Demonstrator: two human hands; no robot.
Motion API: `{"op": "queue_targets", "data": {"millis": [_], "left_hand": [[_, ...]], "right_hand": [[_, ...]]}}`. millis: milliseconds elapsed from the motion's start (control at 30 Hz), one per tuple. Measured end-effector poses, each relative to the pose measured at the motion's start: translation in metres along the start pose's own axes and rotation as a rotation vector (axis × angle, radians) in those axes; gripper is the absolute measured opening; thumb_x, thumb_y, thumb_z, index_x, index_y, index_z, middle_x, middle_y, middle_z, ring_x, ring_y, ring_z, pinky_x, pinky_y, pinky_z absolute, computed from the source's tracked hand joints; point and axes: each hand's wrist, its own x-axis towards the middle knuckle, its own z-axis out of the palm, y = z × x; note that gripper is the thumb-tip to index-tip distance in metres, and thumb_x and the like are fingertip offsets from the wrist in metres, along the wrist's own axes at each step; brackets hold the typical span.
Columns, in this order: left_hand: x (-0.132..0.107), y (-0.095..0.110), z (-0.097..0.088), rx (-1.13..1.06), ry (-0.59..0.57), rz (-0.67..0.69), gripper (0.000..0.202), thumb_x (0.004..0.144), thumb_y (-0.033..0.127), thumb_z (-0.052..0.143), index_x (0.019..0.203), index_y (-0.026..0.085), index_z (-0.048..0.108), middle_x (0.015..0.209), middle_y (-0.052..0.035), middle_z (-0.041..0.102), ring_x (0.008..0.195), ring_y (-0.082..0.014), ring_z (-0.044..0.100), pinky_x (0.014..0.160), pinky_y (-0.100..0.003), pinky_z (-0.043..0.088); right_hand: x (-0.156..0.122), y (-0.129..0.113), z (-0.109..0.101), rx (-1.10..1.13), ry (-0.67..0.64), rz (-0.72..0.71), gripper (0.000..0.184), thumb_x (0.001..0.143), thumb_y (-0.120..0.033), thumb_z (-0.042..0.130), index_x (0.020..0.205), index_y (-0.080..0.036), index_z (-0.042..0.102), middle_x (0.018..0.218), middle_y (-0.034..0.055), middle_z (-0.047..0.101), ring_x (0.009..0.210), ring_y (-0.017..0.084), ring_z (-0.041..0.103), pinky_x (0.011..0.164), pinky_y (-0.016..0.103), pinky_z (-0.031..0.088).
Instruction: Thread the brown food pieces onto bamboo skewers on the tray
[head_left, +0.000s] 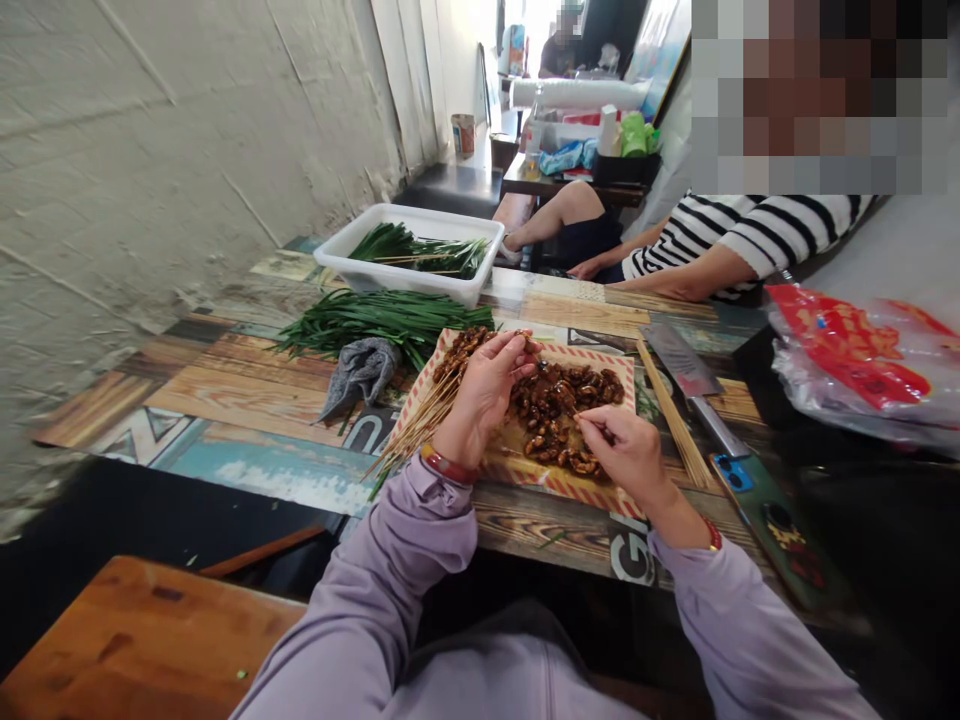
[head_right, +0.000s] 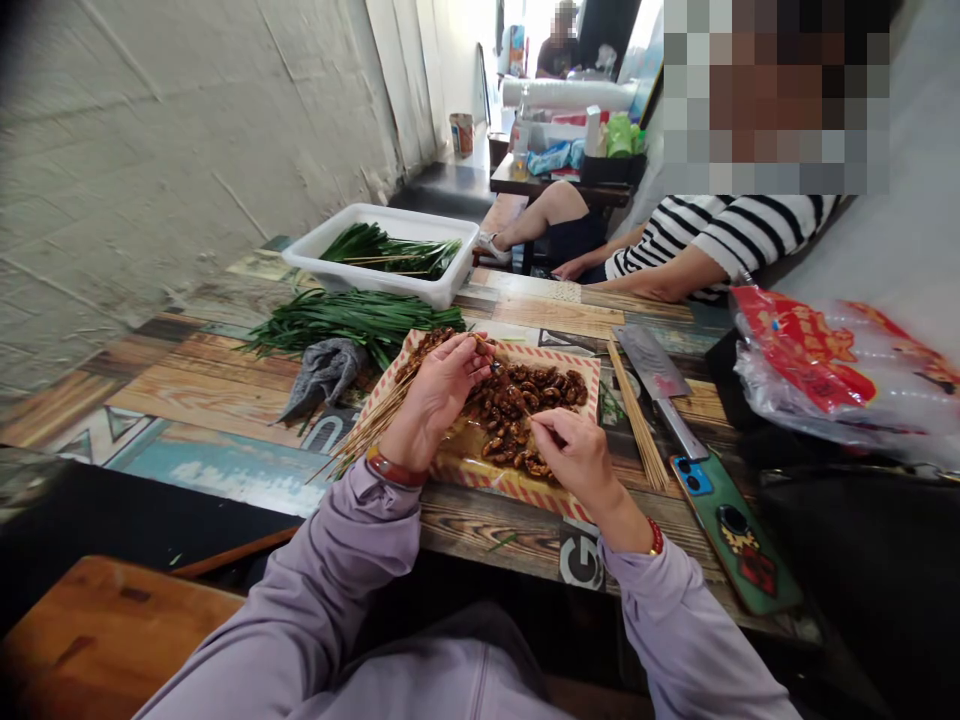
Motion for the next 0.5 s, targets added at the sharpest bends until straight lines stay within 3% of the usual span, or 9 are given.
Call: {"op": "queue_targets", "data": {"millis": [500], "left_hand": [[-0.0011,-0.0059,0.0017,-0.001,-0.008,0.001,0.032,0.065,0.031,0.082,0.087,0.016,0.066,0.078,-0.0008,0.07,0.069,-0.0089,0.064,0.068,-0.021,0.047]], "right_hand": [[-0.0022,0.0053,0.0007,-0.008,-0.015,0.009,0.017,0.091,-0.022,0.053,0.081,-0.022,0.067,0.078,0.002,0.074,0.071,0.015,0.069,0.067,0.027,0.054]]}}
